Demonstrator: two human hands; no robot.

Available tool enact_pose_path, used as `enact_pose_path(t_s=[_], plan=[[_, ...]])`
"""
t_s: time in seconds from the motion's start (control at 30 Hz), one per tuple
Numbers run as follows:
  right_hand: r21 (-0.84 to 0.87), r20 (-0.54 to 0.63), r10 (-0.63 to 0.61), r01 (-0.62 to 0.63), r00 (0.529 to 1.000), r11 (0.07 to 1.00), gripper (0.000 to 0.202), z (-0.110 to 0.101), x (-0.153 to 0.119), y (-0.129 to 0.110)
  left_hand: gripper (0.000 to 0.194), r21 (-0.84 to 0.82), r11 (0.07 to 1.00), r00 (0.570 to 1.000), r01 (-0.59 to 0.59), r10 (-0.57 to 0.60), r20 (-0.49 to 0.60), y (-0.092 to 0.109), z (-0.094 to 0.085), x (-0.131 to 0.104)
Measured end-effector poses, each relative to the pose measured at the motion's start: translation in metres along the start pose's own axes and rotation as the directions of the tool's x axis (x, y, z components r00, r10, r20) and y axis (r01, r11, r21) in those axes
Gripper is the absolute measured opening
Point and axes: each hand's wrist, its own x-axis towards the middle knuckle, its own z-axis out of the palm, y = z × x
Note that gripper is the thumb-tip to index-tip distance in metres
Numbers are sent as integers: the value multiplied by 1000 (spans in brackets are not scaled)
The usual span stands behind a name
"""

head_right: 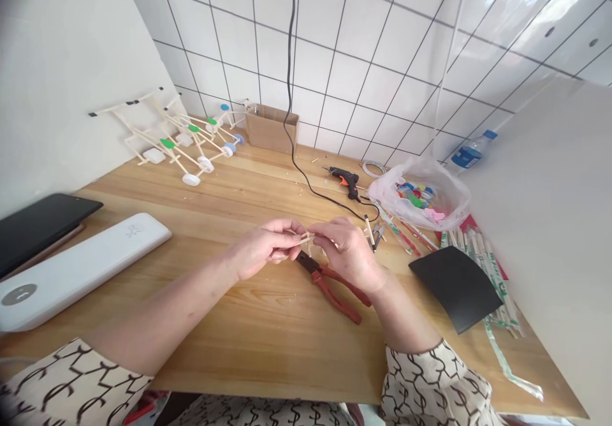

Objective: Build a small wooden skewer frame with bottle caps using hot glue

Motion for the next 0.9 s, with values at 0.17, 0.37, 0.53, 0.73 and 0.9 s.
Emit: enact_pose_path(t_s=[0.17,0.37,0.53,0.73,0.9], plan=[[3,5,12,-12,1000,1000,17,1,0,0,7,12,999,999,-36,36,14,-3,-1,0],[19,22,19,-19,1000,1000,17,1,0,-1,11,13,998,998,-62,62,-6,-4,-1,0],[51,34,31,-33,999,998,17,1,1,-4,12,1,998,998,-69,69,-11,-4,0,0],[62,40,21,-23,999,998,18,0,2,-6,12,-11,997,997,-79,78,-24,-5,-1,0],[71,54,2,-6,999,997,16,-1,1,-6,13,-20,996,996,-82,82,-33,-6,-1,1]])
